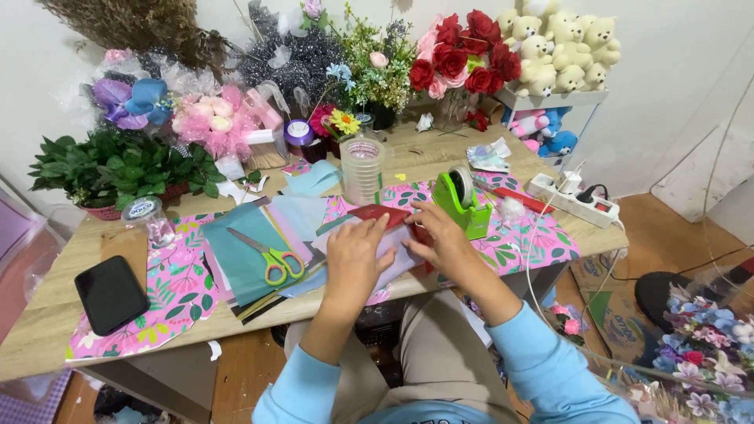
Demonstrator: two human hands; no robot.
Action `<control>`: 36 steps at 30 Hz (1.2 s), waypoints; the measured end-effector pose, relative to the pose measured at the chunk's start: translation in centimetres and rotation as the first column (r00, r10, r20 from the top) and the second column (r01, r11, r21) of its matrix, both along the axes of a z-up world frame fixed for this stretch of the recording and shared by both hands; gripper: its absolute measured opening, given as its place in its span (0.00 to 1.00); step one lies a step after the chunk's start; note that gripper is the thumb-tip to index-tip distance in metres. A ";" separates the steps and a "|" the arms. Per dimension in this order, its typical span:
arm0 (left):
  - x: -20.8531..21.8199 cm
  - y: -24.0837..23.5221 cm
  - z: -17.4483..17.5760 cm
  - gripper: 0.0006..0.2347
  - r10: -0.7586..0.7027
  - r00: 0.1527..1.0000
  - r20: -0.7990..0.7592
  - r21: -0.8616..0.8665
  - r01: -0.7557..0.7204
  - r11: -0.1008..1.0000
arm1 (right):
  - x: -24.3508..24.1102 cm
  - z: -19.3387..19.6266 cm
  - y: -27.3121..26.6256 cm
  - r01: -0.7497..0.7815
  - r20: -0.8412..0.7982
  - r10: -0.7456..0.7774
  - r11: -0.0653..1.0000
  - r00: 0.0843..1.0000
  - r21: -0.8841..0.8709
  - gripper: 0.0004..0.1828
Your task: Wrapping a small gift box with decorative paper and tape at a design station.
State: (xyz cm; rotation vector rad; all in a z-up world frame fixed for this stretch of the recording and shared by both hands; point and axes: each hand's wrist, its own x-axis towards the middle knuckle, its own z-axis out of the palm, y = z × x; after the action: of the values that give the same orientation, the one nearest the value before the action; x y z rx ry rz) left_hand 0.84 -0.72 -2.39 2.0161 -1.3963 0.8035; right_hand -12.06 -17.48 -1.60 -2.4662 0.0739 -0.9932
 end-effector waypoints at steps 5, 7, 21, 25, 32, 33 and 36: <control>0.4 -0.5 -3.9 0.21 -0.059 0.998 -0.035 0.030 0.060 0.998 | 0.6 -3.4 -0.1 0.003 0.024 -0.007 0.986 1.000 0.167 0.37; 0.3 -0.5 -5.1 0.17 -0.093 0.995 -0.035 0.019 0.093 0.995 | 0.9 -5.5 0.0 0.016 -0.003 -0.015 0.981 1.000 0.195 0.43; -1.9 3.6 -7.8 0.12 -0.186 0.966 0.179 -0.340 0.238 0.910 | -1.3 -12.2 -0.9 -0.038 0.128 -0.073 0.712 0.989 0.701 0.29; -3.9 6.7 -7.3 0.09 -0.300 0.925 0.233 -0.206 0.349 0.914 | -0.4 -3.9 -0.8 0.071 -0.104 0.044 0.472 0.994 0.879 0.61; -4.4 7.1 -6.9 0.09 -0.304 0.917 0.260 -0.208 0.360 0.909 | 0.5 0.6 -3.5 0.031 -0.137 0.273 0.360 0.952 0.932 0.35; -4.6 7.3 -7.0 0.09 -0.297 0.922 0.247 -0.217 0.351 0.911 | 0.2 0.7 -3.6 -0.024 -0.095 0.271 0.405 0.958 0.914 0.15; -3.4 6.6 -10.7 0.20 -0.264 0.942 0.205 -0.223 0.308 0.925 | -2.1 3.2 -2.1 -0.078 -0.071 0.236 0.567 0.969 0.820 0.07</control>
State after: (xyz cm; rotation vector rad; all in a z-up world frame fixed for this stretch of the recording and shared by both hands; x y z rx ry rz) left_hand -2.58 5.87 -13.13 1.5351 -1.5530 0.9839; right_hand -14.11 -19.55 1.59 -1.6300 0.2946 -0.4719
